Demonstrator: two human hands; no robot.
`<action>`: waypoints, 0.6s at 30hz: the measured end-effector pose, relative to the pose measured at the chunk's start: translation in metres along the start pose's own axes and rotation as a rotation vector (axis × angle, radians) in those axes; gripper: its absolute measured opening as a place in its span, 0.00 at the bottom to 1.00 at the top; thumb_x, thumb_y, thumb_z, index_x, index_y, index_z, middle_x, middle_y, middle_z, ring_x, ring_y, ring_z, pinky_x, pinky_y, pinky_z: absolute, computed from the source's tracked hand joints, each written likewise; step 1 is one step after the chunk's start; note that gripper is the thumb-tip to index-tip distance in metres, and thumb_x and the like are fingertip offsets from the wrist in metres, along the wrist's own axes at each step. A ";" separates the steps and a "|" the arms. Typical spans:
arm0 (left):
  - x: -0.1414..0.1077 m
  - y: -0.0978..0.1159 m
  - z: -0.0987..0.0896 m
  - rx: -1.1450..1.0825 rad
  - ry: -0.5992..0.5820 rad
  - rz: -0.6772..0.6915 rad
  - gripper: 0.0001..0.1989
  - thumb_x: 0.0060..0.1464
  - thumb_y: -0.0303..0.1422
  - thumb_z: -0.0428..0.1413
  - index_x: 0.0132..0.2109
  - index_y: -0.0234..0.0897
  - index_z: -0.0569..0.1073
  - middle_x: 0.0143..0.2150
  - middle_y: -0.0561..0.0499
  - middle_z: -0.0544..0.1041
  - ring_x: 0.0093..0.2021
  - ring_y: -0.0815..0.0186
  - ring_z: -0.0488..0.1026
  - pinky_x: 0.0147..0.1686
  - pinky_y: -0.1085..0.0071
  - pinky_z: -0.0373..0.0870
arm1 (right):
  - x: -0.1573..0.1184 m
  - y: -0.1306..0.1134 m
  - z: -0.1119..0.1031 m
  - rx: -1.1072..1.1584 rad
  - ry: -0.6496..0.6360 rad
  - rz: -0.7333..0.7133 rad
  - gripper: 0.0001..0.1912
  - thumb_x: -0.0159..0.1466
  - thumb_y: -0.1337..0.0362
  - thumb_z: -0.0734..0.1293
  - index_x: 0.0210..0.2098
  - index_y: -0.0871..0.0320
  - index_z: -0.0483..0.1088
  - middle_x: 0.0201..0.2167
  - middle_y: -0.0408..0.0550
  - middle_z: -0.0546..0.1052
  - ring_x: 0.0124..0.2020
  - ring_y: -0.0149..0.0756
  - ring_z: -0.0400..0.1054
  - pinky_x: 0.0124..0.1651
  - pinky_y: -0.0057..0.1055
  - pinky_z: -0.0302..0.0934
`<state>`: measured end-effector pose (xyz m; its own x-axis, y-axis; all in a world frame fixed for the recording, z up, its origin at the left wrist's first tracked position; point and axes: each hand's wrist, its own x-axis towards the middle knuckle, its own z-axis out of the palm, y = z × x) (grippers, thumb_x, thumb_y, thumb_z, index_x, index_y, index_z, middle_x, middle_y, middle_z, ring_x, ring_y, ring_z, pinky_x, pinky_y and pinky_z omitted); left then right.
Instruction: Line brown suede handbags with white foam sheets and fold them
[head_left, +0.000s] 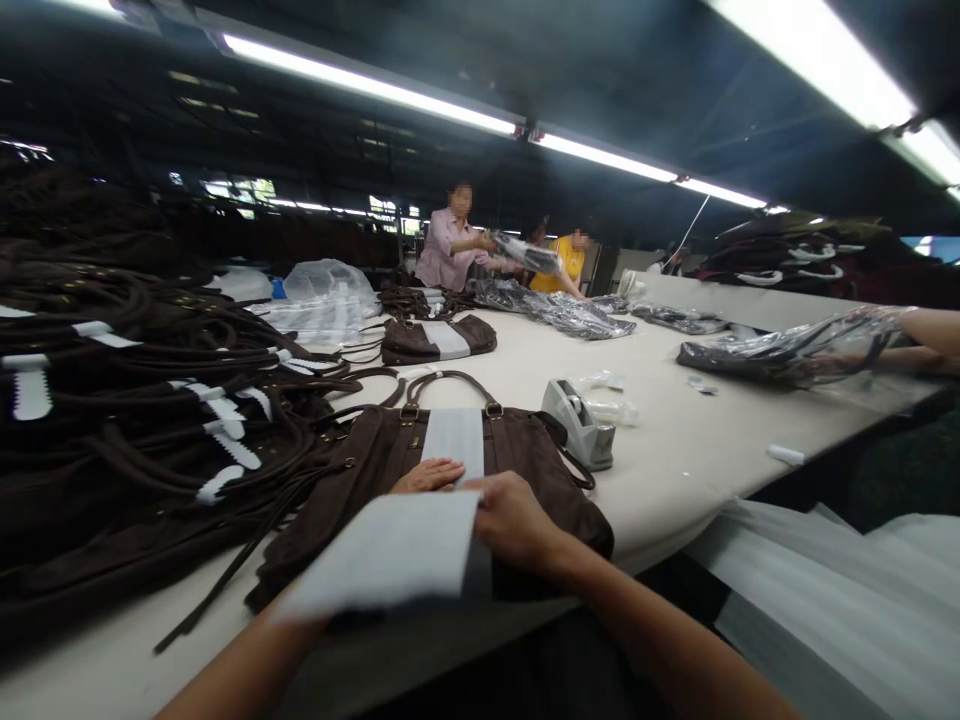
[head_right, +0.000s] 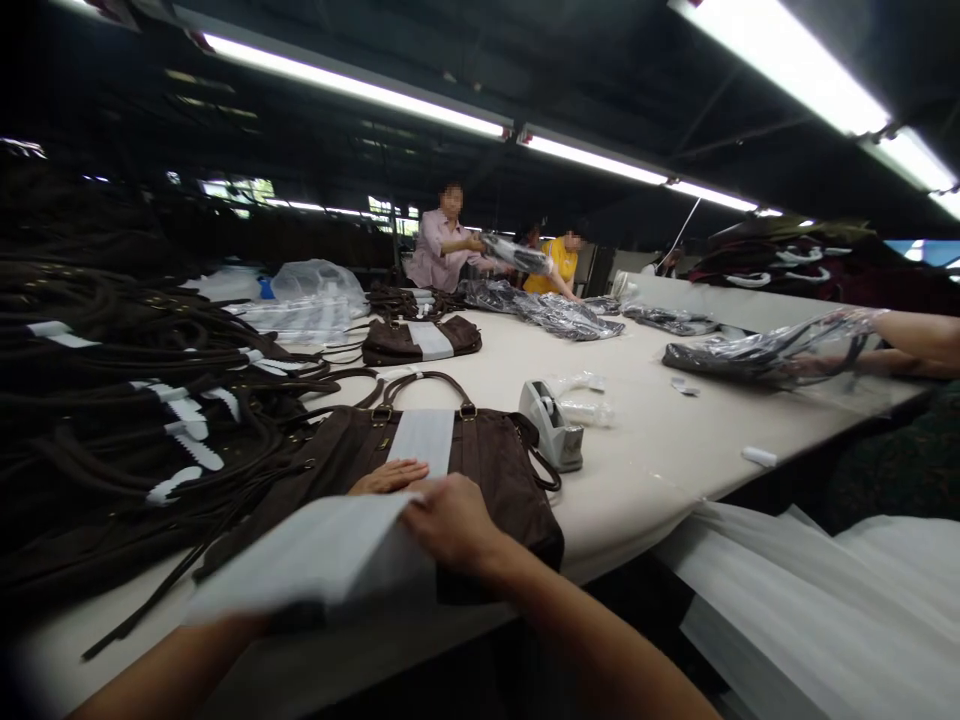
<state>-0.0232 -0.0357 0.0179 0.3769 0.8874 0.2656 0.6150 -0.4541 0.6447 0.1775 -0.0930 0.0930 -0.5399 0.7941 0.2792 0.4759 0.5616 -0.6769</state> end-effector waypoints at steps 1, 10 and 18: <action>-0.001 0.001 -0.001 -0.025 0.015 -0.018 0.22 0.60 0.39 0.44 0.49 0.34 0.76 0.52 0.44 0.78 0.56 0.57 0.71 0.59 0.60 0.63 | 0.021 0.010 -0.002 0.100 -0.032 0.118 0.14 0.59 0.62 0.65 0.19 0.59 0.72 0.19 0.43 0.73 0.23 0.31 0.66 0.27 0.26 0.58; -0.006 0.017 -0.017 -0.214 0.075 -0.126 0.23 0.57 0.45 0.45 0.42 0.34 0.78 0.43 0.44 0.80 0.44 0.56 0.75 0.48 0.62 0.70 | 0.047 0.091 0.053 0.328 0.189 0.431 0.18 0.58 0.56 0.66 0.18 0.61 0.65 0.16 0.38 0.61 0.19 0.24 0.51 0.21 0.23 0.46; 0.009 0.010 -0.013 -0.306 0.211 -0.314 0.23 0.47 0.50 0.55 0.35 0.32 0.76 0.33 0.46 0.79 0.36 0.57 0.75 0.36 0.67 0.70 | 0.059 0.089 0.049 0.238 0.263 0.445 0.18 0.57 0.55 0.68 0.19 0.62 0.67 0.16 0.39 0.63 0.19 0.25 0.54 0.22 0.24 0.48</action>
<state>-0.0226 -0.0314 0.0356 0.0374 0.9890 0.1433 0.4324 -0.1453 0.8899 0.1544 -0.0079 0.0163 -0.1172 0.9905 0.0715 0.4315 0.1156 -0.8946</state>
